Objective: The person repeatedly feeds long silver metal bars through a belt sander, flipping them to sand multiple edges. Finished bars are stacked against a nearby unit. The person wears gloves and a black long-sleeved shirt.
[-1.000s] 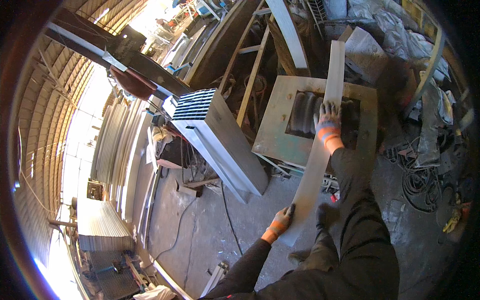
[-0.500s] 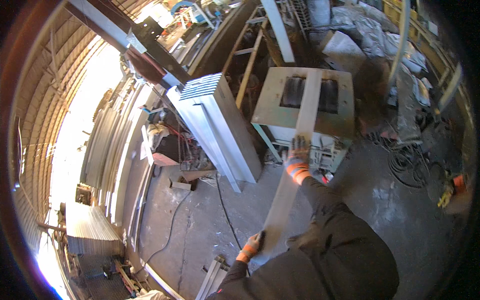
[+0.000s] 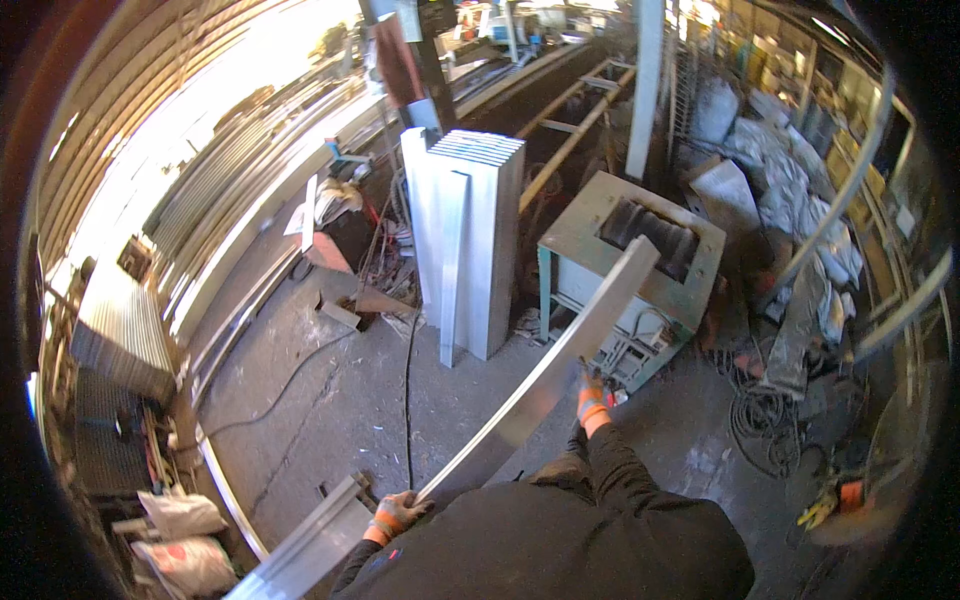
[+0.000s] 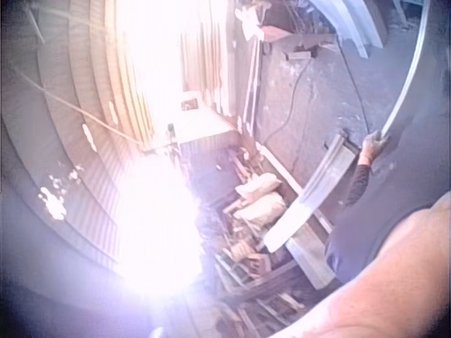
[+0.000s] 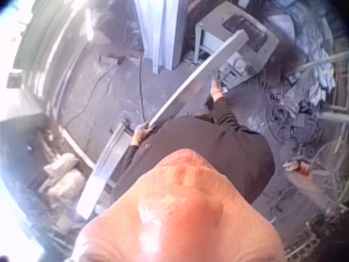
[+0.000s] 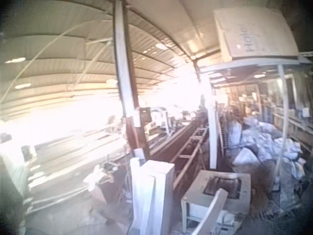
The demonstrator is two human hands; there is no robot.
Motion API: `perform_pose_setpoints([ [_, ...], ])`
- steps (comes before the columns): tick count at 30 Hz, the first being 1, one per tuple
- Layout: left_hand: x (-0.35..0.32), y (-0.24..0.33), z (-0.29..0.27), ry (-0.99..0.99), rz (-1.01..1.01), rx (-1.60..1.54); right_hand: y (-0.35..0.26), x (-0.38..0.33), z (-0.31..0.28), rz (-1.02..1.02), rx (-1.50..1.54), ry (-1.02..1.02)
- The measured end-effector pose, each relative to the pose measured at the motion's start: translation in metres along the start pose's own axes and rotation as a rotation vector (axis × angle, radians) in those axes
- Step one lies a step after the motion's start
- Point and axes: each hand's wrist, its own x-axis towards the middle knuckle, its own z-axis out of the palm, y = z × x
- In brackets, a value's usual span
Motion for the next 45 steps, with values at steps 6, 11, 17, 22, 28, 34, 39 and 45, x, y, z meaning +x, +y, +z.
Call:
perform_pose_setpoints([
  [6,0.008,-0.043,-0.02,0.098,-0.041,0.009,-0.053,-0.025,0.025,0.141,0.573,-0.46],
  [11,0.123,-0.008,-0.051,0.231,0.156,0.015,-0.115,-0.059,0.101,-0.15,0.409,-0.524],
  [17,0.314,0.184,-0.16,0.55,0.59,-0.464,-0.076,-0.029,0.222,0.062,0.348,-0.445],
  [22,0.444,0.292,-0.221,0.532,0.723,-0.478,-0.037,0.02,0.309,-0.263,-0.055,-0.495],
  [28,0.553,0.298,-0.258,0.691,0.518,-0.456,-0.06,0.083,0.382,-0.353,-0.44,-0.633],
  [34,0.619,0.226,-0.364,0.873,0.403,-0.285,-0.082,0.168,0.43,-0.16,-0.558,-1.055],
  [39,0.673,0.168,-0.423,0.851,0.394,-0.28,-0.061,0.233,0.35,-0.236,-0.869,-0.857],
  [45,0.798,0.069,-0.433,0.627,0.49,-0.659,-0.019,0.256,0.175,0.199,-1.324,-0.322],
])
